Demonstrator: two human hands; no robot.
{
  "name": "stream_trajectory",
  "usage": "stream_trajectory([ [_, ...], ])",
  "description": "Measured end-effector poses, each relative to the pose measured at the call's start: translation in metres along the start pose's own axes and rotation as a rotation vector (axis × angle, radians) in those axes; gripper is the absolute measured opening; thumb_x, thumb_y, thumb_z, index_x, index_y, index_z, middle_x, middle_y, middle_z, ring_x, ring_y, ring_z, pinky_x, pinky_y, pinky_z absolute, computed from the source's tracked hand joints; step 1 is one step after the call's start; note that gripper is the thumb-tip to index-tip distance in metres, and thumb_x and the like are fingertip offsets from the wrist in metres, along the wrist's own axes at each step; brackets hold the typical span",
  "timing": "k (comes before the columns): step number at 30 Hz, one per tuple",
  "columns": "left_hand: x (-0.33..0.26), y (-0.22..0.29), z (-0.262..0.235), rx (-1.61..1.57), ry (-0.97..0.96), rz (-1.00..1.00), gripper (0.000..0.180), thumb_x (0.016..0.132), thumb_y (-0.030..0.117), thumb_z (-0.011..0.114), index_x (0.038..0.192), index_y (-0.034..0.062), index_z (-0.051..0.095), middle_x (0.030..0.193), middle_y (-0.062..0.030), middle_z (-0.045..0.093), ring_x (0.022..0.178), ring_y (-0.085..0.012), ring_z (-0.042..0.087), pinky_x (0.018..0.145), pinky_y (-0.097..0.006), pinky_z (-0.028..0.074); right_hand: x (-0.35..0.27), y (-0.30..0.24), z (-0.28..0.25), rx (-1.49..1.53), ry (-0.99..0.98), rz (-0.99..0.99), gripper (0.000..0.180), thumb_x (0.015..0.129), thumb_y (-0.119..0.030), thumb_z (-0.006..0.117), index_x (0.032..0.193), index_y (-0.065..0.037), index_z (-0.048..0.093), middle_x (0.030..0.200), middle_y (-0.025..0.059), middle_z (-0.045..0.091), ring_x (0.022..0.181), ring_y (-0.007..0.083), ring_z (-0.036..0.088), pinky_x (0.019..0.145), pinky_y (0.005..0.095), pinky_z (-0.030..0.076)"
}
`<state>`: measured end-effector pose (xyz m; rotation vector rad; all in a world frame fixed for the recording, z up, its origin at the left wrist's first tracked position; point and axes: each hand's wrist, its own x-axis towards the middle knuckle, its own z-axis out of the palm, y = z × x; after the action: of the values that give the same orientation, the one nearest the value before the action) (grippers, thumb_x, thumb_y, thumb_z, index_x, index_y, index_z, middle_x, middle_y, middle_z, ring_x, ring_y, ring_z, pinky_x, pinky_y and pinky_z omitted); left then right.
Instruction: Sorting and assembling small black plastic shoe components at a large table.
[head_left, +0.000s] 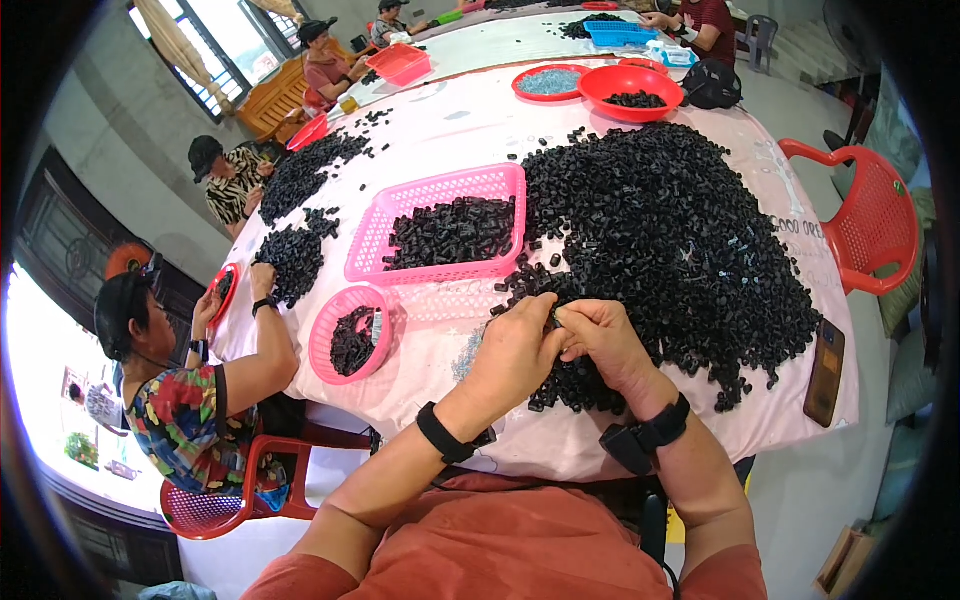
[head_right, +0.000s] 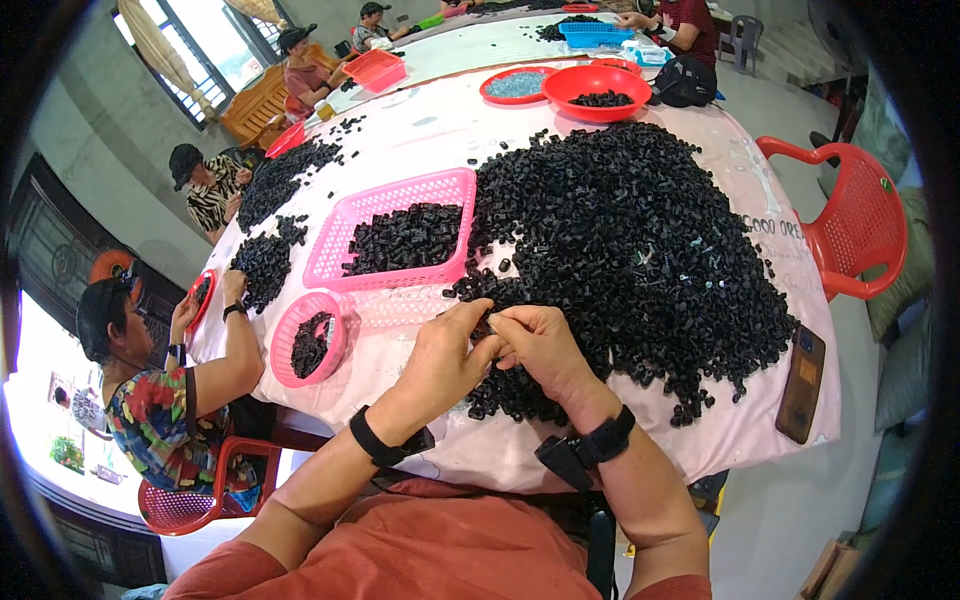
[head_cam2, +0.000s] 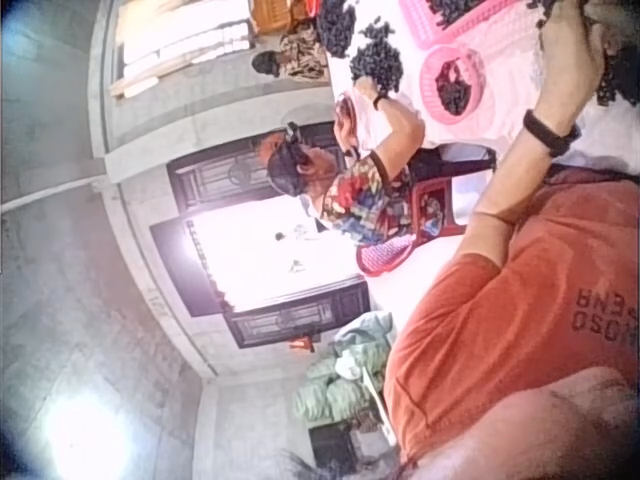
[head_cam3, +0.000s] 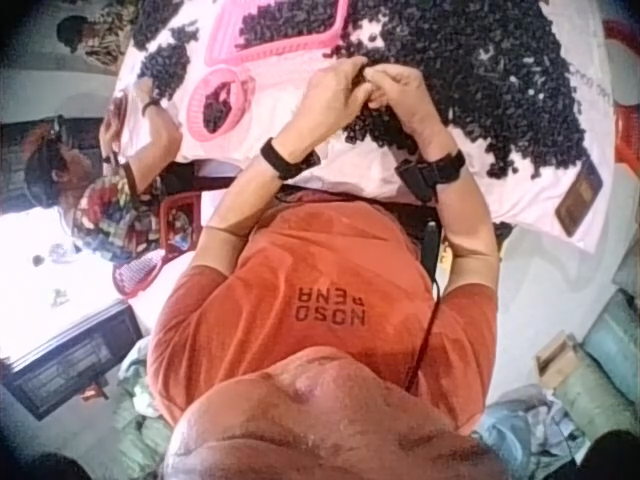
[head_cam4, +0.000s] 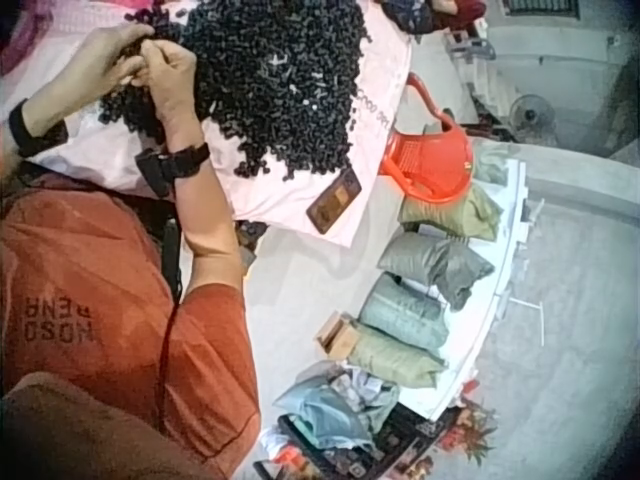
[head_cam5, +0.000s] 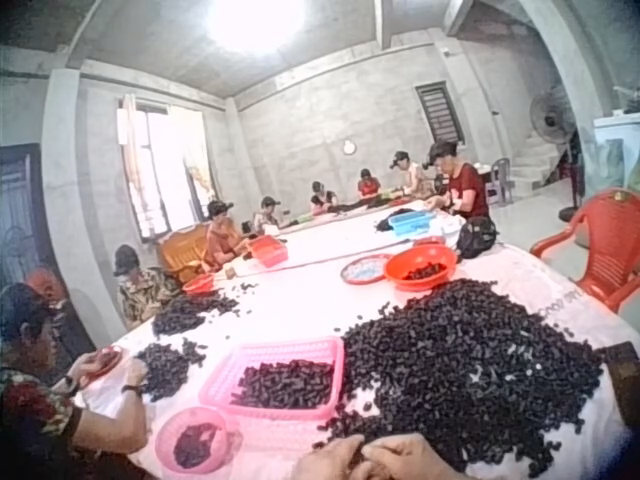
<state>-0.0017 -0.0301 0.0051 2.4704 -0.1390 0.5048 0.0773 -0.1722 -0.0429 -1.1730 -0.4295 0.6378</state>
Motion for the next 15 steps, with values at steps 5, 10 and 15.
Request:
stream_trajectory([
  [5,-0.0014,-0.0035,0.0087,0.105,0.006,0.047,0.036,0.086,0.005,0.067,0.119,-0.0063,0.057,0.096,-0.0257,0.064,0.084,-0.0432,0.065,0.071,-0.046,0.053,0.0009,0.0025,0.0010,0.031,0.028,0.012,0.021,0.099,-0.020,0.062,0.097,-0.002,0.073,0.080,0.0015,0.071,0.066,0.0047,0.065,0.057,0.0194,0.054],
  [10,-0.0007,-0.0044,0.0079,0.077,0.007,0.065,0.034,0.086,0.004,0.066,0.118,-0.0061,0.057,0.097,-0.0248,0.063,0.086,-0.0429,0.064,0.073,-0.046,0.053,-0.0007,0.0008,0.0021,0.015,0.042,-0.016,0.022,0.098,-0.020,0.063,0.096,-0.001,0.073,0.079,0.0009,0.070,0.065,0.0045,0.064,0.057,0.0194,0.053],
  [15,0.0004,-0.0027,0.0069,0.052,0.049,0.109,0.037,0.084,0.003,0.067,0.119,-0.0066,0.058,0.097,-0.0232,0.062,0.084,-0.0416,0.064,0.073,-0.046,0.053,0.0003,0.0024,0.0006,0.061,0.049,-0.015,0.022,0.098,-0.020,0.063,0.095,-0.001,0.074,0.078,0.0006,0.070,0.063,0.0049,0.063,0.056,0.0195,0.052],
])
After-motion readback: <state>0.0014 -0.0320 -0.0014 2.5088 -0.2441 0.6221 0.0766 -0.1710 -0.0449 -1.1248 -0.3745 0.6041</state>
